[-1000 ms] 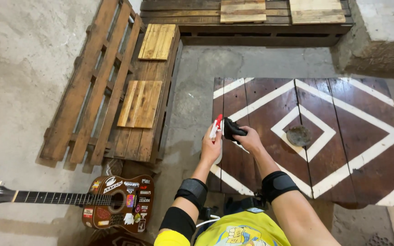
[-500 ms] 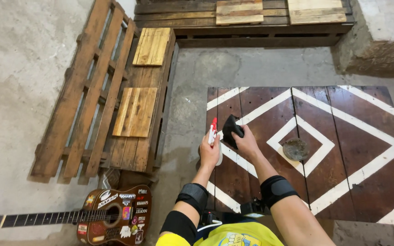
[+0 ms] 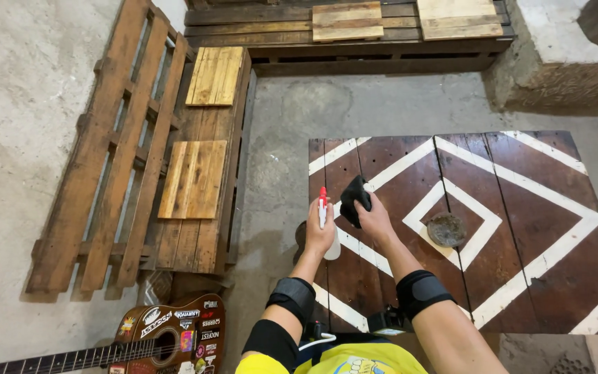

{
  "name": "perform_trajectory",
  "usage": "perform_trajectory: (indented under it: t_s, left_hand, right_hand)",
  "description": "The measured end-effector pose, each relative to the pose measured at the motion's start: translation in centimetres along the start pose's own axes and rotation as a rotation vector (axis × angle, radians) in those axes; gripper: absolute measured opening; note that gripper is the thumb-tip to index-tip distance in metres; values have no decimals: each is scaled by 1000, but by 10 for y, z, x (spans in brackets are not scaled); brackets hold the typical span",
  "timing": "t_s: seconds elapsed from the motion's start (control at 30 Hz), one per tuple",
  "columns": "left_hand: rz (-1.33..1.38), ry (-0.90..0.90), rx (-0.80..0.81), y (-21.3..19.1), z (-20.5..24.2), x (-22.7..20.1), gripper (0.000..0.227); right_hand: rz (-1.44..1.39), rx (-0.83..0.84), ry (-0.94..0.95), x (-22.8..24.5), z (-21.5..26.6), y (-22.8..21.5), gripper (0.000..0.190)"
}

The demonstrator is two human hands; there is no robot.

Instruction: The person sprays a liquid onto a patterned wooden table and wipes it with a cloth. They then pick up two separate wooden boards from a nearby bench, place them on the table, and wipe each one with the cloth after spraying.

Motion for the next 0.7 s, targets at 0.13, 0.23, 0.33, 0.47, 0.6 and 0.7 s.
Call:
perform_trajectory:
  t_s: [0.13, 0.23, 0.33, 0.47, 0.6, 0.7]
  left_hand:
    - [13, -240, 41, -9, -22, -1, 28]
    - [-26, -235, 132, -18, -47, -9, 29]
    - [-112, -194, 168, -27, -65, 10, 32]
    - [-207, -214, 220, -37, -77, 46, 32]
    - [-218, -191, 230, -41, -90, 71, 34]
    - [-256, -186, 229, -41, -97, 92, 34]
  right_hand:
    - [-66, 37, 74, 8, -1, 12, 49]
    - [-90, 22, 165, 5, -13, 21, 54]
    - [137, -123, -4, -7, -52, 24, 61]
    - [199, -197, -113, 18, -65, 27, 56]
    - [262, -281, -223, 49, -75, 29, 55]
    - [298, -360, -337, 56, -99, 38, 57]
Point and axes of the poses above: each hand's wrist, its own z-axis away from the middle knuckle, its own y-axis out of the palm, x = y × z, the point moved 5 cm from there along -z, towards the middle knuckle, and after that the axes turned 15 degrees about y, right-handed, at the moved point
